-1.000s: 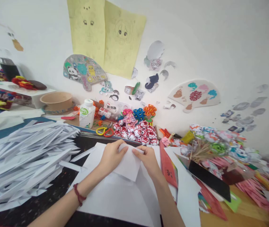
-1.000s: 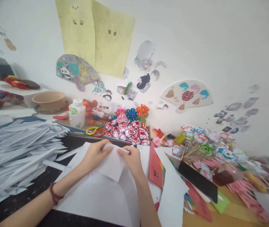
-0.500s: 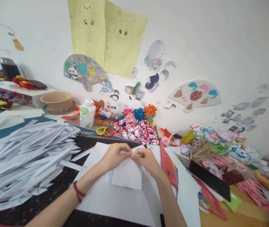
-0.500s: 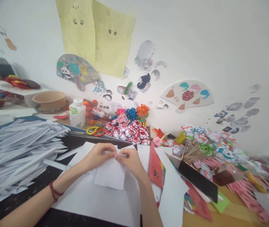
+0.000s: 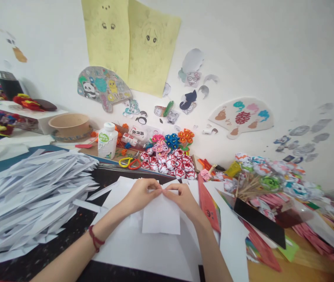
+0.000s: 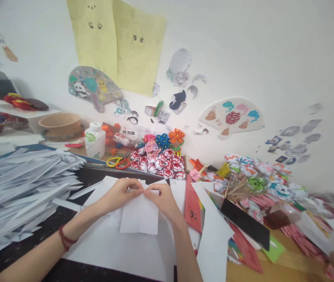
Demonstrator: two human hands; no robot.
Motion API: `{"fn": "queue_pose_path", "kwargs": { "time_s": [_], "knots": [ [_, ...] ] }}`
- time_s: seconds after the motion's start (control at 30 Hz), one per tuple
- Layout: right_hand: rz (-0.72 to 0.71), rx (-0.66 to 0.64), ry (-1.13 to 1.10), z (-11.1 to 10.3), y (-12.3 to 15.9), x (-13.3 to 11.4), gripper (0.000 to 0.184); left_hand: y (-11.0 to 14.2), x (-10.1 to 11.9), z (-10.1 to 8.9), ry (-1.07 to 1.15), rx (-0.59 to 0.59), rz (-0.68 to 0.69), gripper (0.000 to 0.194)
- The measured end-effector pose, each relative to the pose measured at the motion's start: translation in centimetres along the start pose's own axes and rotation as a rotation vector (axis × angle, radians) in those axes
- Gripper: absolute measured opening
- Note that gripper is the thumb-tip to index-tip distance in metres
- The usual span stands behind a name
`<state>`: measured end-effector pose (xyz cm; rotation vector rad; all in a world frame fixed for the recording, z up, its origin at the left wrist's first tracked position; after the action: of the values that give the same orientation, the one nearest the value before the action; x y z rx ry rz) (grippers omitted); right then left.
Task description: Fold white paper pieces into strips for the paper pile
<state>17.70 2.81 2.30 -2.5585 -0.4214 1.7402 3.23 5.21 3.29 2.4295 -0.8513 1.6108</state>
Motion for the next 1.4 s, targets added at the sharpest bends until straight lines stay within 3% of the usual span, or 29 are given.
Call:
{"fn": "queue_pose_path", "kwargs": {
  "time_s": [0.33, 1.1, 1.4],
  "knots": [
    [-0.033, -0.096, -0.010, 0.4, 0.0, -0.5, 0.018, 0.1, -0.6, 0.2, -0.072, -0.027, 0.046, 0.014],
    [-0.006, 0.074, -0.138, 0.6, -0.2, -0.8, 0.023, 0.3, 1.0, -1.0, 0.026, 0.122, 0.060, 0.017],
    [0.107, 0.106, -0.147, 0.2, -0.4, 1.6, 0.031, -0.3, -1.6, -1.0, -0.049, 0.182, -0.038, 0.022]
  ]
}}
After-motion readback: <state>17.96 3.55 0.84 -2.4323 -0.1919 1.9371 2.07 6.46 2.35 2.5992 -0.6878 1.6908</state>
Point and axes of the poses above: each hand's wrist, its own y-axis away from the middle knuckle, its own z-axis out of the palm, x = y × z, the point moved 5 cm from there along -y, towards the middle knuckle, and after that the axes turned 1 degree about y, right-handed, at the moved point
